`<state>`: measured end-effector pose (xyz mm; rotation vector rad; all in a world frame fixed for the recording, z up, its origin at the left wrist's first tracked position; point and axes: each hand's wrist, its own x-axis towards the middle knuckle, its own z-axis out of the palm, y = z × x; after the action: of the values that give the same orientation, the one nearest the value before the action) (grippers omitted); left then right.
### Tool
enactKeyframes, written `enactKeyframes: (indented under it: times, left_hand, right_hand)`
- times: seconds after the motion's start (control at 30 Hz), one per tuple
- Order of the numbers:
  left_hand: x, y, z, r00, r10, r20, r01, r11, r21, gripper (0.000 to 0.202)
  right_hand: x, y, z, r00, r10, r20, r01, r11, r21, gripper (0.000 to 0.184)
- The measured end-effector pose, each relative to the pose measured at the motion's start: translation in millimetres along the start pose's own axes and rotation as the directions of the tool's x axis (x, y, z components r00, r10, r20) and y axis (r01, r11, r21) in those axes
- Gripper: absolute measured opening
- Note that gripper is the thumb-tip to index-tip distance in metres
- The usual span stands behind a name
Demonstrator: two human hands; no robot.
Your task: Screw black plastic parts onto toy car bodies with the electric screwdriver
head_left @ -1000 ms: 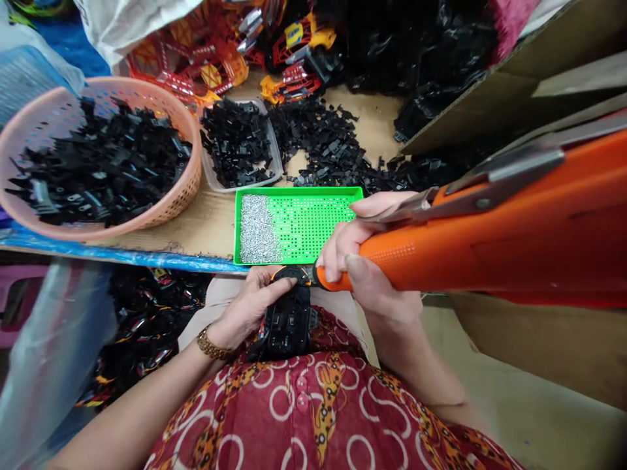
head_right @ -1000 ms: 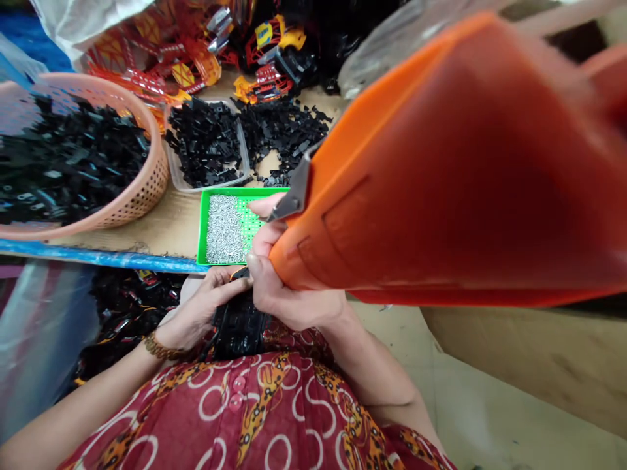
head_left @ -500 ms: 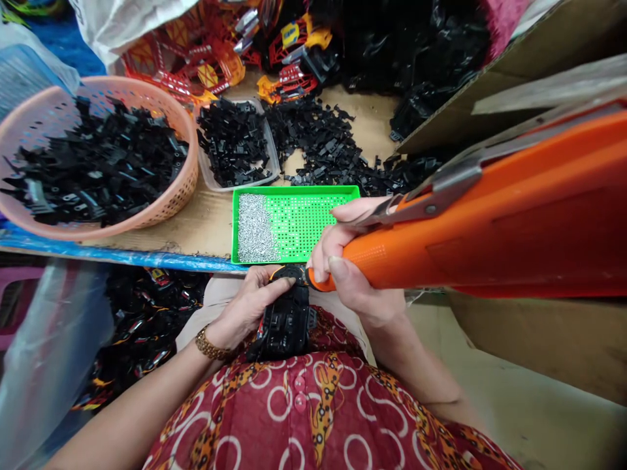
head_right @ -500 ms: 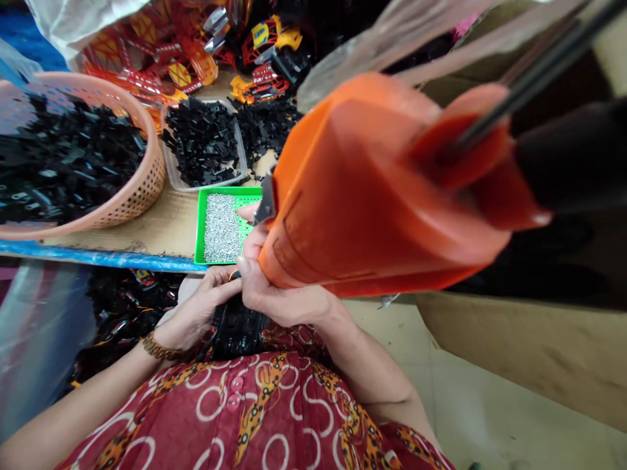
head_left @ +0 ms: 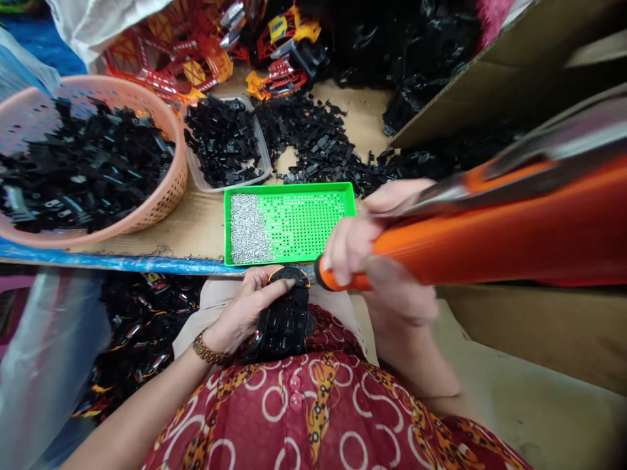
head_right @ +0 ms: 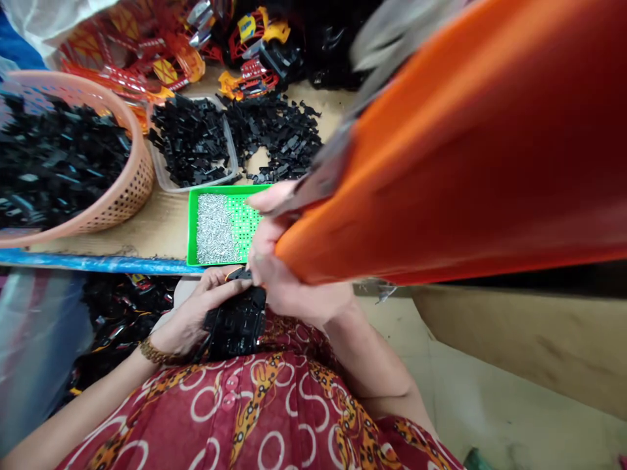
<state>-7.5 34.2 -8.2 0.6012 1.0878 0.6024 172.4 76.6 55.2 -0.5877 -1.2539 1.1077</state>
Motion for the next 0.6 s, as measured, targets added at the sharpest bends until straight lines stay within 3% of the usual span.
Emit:
enactKeyframes:
  times: [0.07, 0.17, 0.37, 0.47, 0.6]
  left_hand:
    - [-1, 3, 0.9, 1.0, -0.018, 0.019, 0.018, 1.0, -0.01, 0.029]
    - [-2, 6, 2.8, 0.999, -0.044, 0.009, 0.045, 0.999, -0.011, 0.032]
    - [-6, 7, 8.3, 0.982, -0.157, -0.108, 0.151, 0.987, -0.056, 0.032]
    - [-7, 9, 10.6, 0.968, -0.196, -0.157, 0.186, 0.98, -0.074, 0.034]
    - [-6, 12, 15.4, 0.944, -0.22, -0.247, 0.191, 0.972, -0.135, 0.043]
  right_hand:
    - [11, -7, -9, 0.995, -0.101, -0.022, 0.101, 0.995, -0.02, 0.03]
    - [24, -6, -30, 0.987, -0.144, -0.073, 0.135, 0.983, -0.125, 0.032]
    - [35, 22, -74, 0.964, -0.196, -0.179, 0.164, 0.97, -0.18, 0.034]
    - [34, 32, -80, 0.964, -0.219, -0.151, 0.186, 0.96, -0.209, 0.033]
    - [33, 40, -79, 0.971, -0.171, -0.169, 0.115, 0.948, -0.297, 0.034]
